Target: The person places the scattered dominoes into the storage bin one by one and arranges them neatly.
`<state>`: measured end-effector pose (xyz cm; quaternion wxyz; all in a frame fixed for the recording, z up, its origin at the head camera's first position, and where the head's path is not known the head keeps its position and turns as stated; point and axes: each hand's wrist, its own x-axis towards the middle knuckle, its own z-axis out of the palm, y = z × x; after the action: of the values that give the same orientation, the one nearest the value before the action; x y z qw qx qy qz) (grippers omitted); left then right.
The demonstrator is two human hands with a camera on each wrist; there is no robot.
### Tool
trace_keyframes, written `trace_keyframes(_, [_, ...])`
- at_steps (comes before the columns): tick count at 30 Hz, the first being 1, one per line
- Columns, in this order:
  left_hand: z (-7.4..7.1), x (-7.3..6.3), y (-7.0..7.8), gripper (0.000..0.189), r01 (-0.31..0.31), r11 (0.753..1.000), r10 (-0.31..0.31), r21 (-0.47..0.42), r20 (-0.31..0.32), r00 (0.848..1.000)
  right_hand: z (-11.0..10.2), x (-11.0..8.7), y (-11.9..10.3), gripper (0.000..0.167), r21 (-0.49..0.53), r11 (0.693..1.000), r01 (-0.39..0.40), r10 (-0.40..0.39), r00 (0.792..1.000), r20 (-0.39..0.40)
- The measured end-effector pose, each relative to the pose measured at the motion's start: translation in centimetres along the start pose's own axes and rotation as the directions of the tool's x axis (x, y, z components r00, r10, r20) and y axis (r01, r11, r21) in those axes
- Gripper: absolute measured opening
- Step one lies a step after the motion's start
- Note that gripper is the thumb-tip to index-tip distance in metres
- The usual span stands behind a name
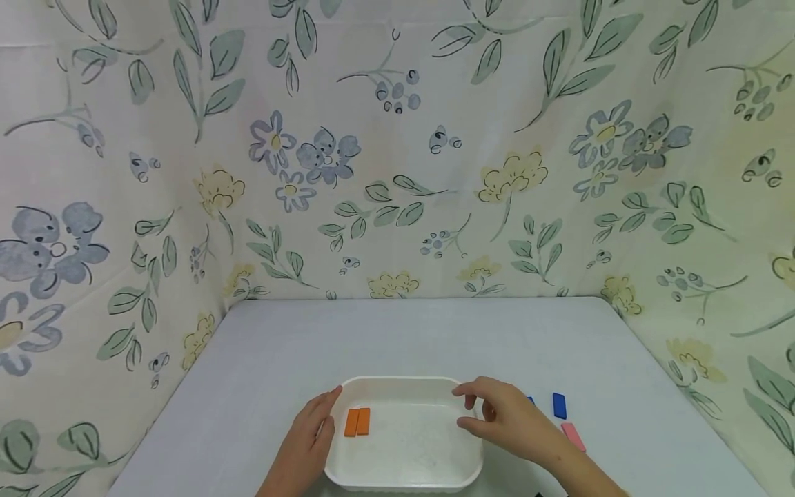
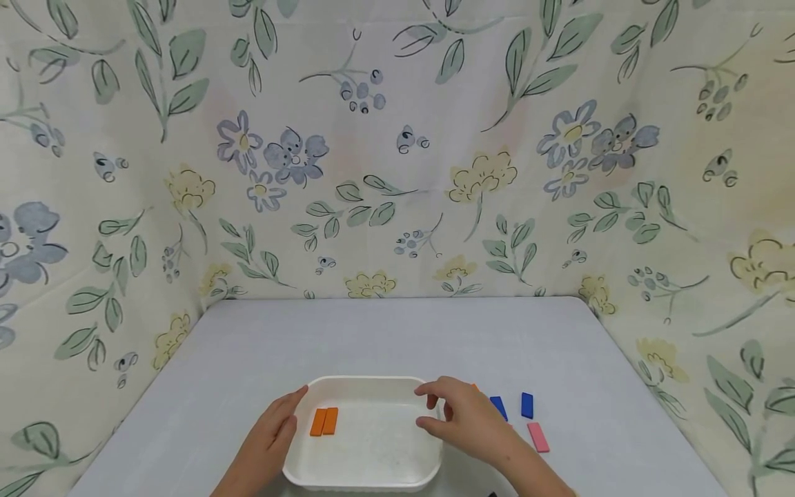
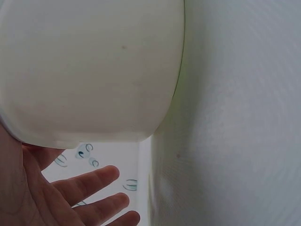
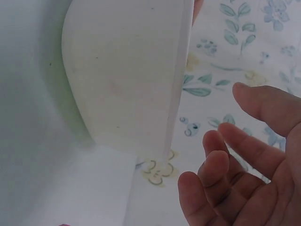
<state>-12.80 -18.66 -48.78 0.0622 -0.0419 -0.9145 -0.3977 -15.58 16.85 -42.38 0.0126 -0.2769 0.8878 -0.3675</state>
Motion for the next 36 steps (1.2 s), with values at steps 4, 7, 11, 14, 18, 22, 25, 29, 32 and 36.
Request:
trace_keyframes(4, [0.0, 0.1, -0.1, 0.045, 0.004, 1.0, -0.004, 0.0, -0.003, 1.0, -0.3, -0.5, 0.6, 0.039, -0.011, 1.0, -0.007, 0.007, 1.0, -0.026])
trace_keyframes(7, [0.1, 0.1, -0.2, 0.046, 0.005, 1.0, -0.005, 0.004, -0.003, 1.0, -0.6, -0.9, 1.0, 0.041, -0.006, 1.0, -0.03, 0.03, 0.999, -0.035])
trace_keyframes(11, [0.0, 0.1, -0.2, 0.046, 0.007, 1.0, -0.007, -0.003, -0.003, 1.0, -1.1, -1.3, 1.6, 0.041, 0.009, 0.998, -0.061, 0.062, 0.997, -0.04])
trace_keyframes(14, [-0.1, 0.1, -0.1, 0.046, 0.014, 1.0, -0.014, -0.01, -0.003, 1.0, -1.4, -1.6, 2.1, 0.04, 0.002, 0.997, -0.074, 0.074, 0.996, -0.056])
trace_keyframes(18, [-0.1, 0.2, -0.1, 0.046, 0.028, 1.0, -0.028, -0.012, 0.008, 1.0, -1.6, -2.0, 2.8, 0.039, -0.012, 0.994, -0.113, 0.112, 0.991, -0.077])
trace_keyframes(22, [0.0, 0.2, -0.2, 0.047, 0.035, 0.999, -0.035, -0.004, 0.01, 0.999, -1.9, -2.4, 3.6, 0.045, 0.023, 0.983, -0.183, 0.184, 0.982, -0.052])
trace_keyframes(25, [0.2, 0.2, -0.2, 0.047, 0.035, 0.999, -0.035, -0.001, 0.003, 0.999, -2.2, -2.8, 4.3, 0.05, 0.051, 0.974, -0.22, 0.222, 0.975, -0.022])
trace_keyframes(29, [0.2, 0.3, -0.1, 0.047, 0.037, 0.999, -0.037, -0.003, 0.002, 0.999, -2.6, -3.1, 5.2, 0.055, 0.014, 0.97, -0.244, 0.244, 0.969, -0.023])
trace_keyframes(32, [0.2, 0.2, -0.1, 0.047, 0.042, 0.999, -0.042, -0.003, 0.007, 0.999, -2.7, -3.2, 5.9, 0.057, -0.017, 0.961, -0.277, 0.276, 0.96, -0.033])
trace_keyframes(36, [0.1, 0.2, -0.1, 0.046, 0.053, 0.999, -0.053, -0.009, 0.018, 0.998, -2.8, -3.2, 6.6, 0.055, -0.014, 0.948, -0.318, 0.317, 0.948, -0.034])
